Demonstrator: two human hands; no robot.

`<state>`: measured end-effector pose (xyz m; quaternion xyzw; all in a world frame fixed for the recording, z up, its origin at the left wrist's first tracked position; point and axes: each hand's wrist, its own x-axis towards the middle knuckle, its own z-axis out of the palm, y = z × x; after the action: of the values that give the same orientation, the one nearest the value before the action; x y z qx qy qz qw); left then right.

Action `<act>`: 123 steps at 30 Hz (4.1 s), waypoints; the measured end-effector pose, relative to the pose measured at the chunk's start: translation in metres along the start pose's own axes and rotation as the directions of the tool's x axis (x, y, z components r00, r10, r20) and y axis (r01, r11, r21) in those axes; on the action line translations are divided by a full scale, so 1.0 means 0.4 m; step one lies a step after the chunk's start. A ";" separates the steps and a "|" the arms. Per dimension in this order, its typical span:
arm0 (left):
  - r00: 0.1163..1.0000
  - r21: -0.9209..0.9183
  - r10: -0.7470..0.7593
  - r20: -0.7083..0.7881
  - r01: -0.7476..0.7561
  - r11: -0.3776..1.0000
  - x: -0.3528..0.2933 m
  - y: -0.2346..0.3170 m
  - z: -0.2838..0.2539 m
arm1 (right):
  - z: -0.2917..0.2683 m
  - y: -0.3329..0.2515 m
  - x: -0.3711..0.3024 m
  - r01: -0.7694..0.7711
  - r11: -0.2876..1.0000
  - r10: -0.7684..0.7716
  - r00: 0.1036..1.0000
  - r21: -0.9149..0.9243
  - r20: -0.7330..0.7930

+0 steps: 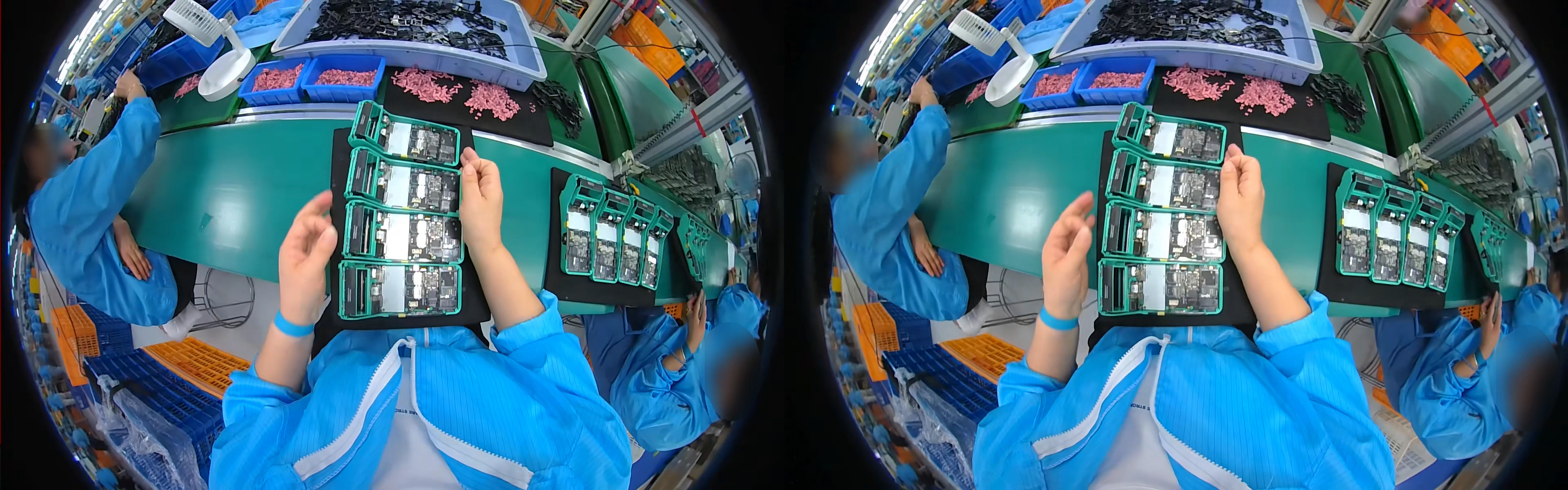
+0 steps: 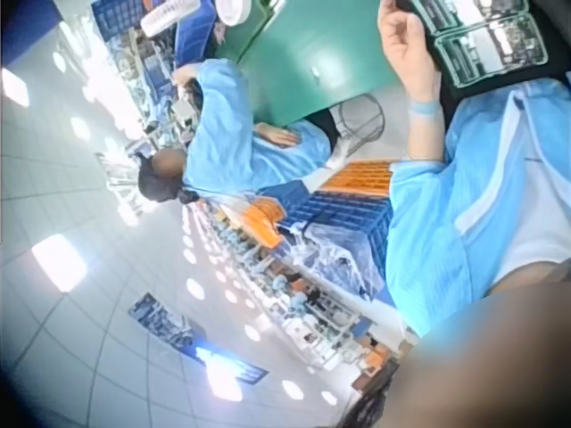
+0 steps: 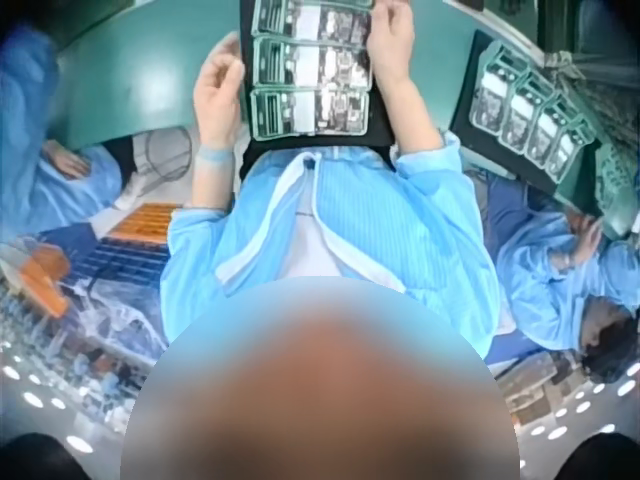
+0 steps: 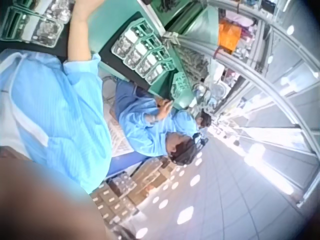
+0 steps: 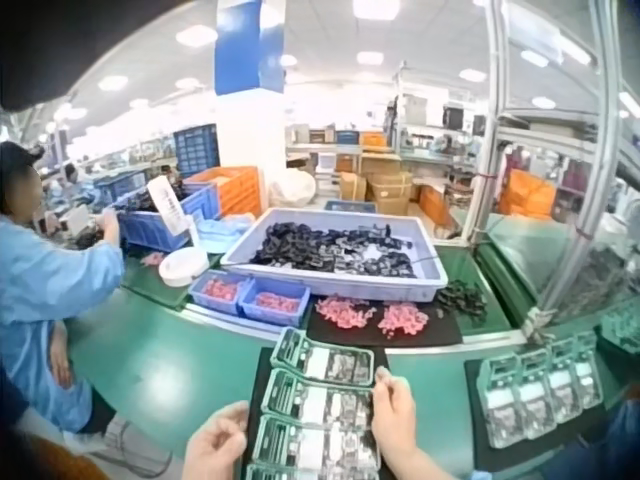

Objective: Assembling small electronic components onto printed circuit boards at a factory assembly line.

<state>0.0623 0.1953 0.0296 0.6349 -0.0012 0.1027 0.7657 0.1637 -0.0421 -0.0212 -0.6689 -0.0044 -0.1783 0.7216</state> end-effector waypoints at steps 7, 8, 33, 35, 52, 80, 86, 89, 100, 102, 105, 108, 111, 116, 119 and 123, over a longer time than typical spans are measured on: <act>0.989 0.145 0.012 0.146 -0.034 0.989 0.330 -0.027 0.072 | -0.017 0.043 0.177 0.107 0.978 -0.093 0.992 -0.181 0.083; 0.988 0.136 -0.003 0.153 -0.018 0.991 0.365 -0.054 0.077 | -0.005 0.045 0.199 0.119 0.968 -0.081 0.982 -0.223 0.173; 0.980 0.287 -0.067 0.188 0.011 0.958 0.300 0.183 0.006 | -0.026 -0.042 0.271 0.398 0.643 -0.134 0.900 -0.655 0.415; 0.967 0.349 0.002 0.255 -0.094 0.932 0.324 0.240 0.046 | 0.010 -0.029 0.309 0.447 0.581 -0.150 0.880 -0.680 0.450; 0.645 0.651 -0.089 0.759 -0.743 0.155 0.693 -0.133 0.396 | -0.124 0.048 0.348 0.103 0.615 -0.141 0.990 -0.782 0.020; 0.542 0.576 -0.196 0.817 -0.757 0.308 0.622 -0.051 0.366 | -0.090 0.040 0.335 0.277 0.413 -0.092 0.960 -0.868 0.263; 0.524 0.567 -0.219 0.823 -0.773 0.285 0.554 -0.067 0.320 | -0.080 0.011 0.287 0.251 0.447 -0.025 0.963 -0.859 0.268; 0.506 0.519 -0.117 0.854 -0.815 0.257 0.541 -0.084 0.321 | -0.077 -0.018 0.239 0.277 0.463 -0.005 0.951 -0.842 0.310; 0.437 0.425 -0.159 0.885 -0.899 -0.108 0.529 -0.100 0.367 | -0.107 -0.017 0.177 0.460 0.341 -0.071 0.882 -0.820 0.465; 0.422 0.406 -0.141 0.896 -0.905 -0.131 0.519 -0.094 0.367 | -0.117 -0.023 0.187 0.465 0.416 -0.029 0.866 -0.782 0.499; 0.404 0.388 -0.098 0.909 -0.909 -0.149 0.500 -0.091 0.356 | -0.120 -0.034 0.197 0.450 0.477 0.014 0.855 -0.755 0.518; 0.407 0.394 -0.078 0.910 -0.909 -0.134 0.486 -0.084 0.345 | -0.128 -0.031 0.203 0.443 0.506 0.032 0.848 -0.741 0.529; 0.403 0.394 -0.087 0.911 -0.913 -0.104 0.480 -0.089 0.326 | -0.136 -0.032 0.200 0.437 0.554 0.012 0.847 -0.709 0.532; 0.434 0.433 -0.062 0.899 -0.901 -0.030 0.495 -0.102 0.299 | -0.100 -0.074 0.171 0.462 0.645 -0.072 0.829 -0.608 0.554; 0.435 0.433 0.031 0.900 -0.900 0.050 0.505 -0.108 0.291 | -0.073 -0.091 0.140 0.565 0.647 -0.116 0.736 -0.512 0.667; 0.430 0.412 0.145 0.891 -0.901 0.136 0.500 -0.113 0.278 | -0.056 -0.078 0.119 0.693 0.524 -0.218 0.671 -0.495 0.708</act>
<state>0.2796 0.1106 0.0336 0.8594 -0.4728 0.1426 0.1325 0.1948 -0.0769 0.0184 -0.8906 -0.3309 -0.1503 0.2735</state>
